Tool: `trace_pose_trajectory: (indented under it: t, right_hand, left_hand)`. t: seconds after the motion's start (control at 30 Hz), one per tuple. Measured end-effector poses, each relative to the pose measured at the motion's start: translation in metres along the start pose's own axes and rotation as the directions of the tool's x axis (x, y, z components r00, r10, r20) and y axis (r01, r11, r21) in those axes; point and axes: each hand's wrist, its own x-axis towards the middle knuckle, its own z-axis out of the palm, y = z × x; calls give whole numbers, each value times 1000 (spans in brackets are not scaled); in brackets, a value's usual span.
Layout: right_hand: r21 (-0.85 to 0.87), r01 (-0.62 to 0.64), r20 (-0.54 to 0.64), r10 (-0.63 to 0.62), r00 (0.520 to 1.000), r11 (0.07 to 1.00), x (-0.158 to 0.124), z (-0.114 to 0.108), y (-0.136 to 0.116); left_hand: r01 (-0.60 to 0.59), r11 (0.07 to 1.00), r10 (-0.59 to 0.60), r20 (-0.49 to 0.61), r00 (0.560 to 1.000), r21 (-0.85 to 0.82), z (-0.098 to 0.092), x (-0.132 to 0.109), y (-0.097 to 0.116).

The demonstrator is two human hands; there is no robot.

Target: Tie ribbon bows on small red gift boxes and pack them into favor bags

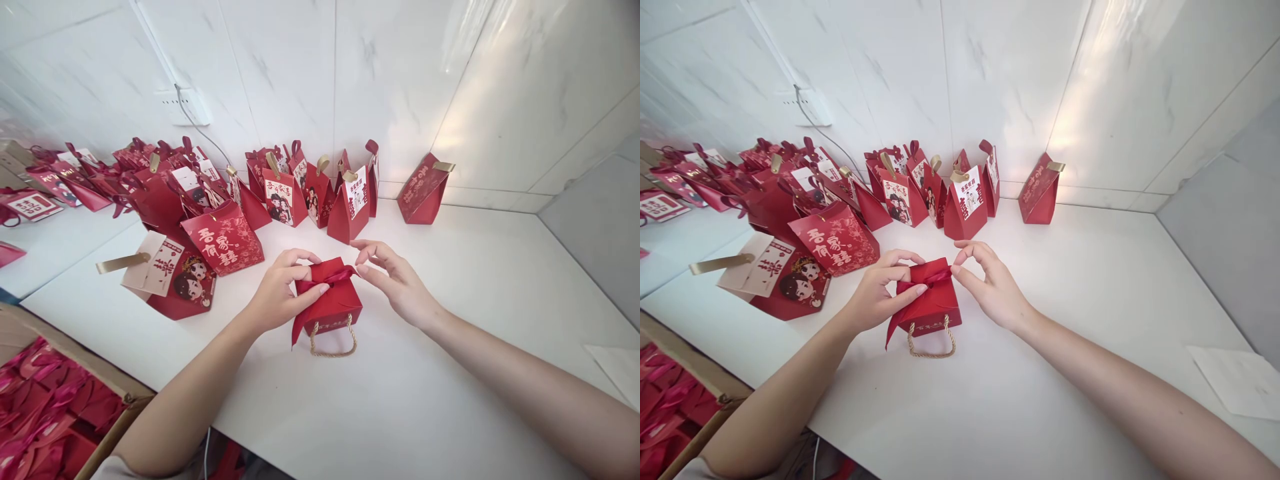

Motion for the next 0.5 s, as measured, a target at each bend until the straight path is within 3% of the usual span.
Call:
trace_pose_trajectory:
  t: [0.13,0.27,0.37,0.5]
  right_hand:
    - [-190,15,3,-15,1000,982,-1,1,2]
    - [-205,-5,-7,3,1000,979,-1,4,5]
    - [-57,-52,39,54,998,997,1,3,4]
    - [248,-149,227,92,970,957,3,2,-2]
  left_hand:
    - [6,1000,-6,2,1000,9,0,-1,0]
    - [6,1000,-6,9,1000,19,0,-1,0]
    - [3,1000,-3,14,1000,16,-1,0,0]
    - [5,1000,-4,33,999,-20,-1,0,0]
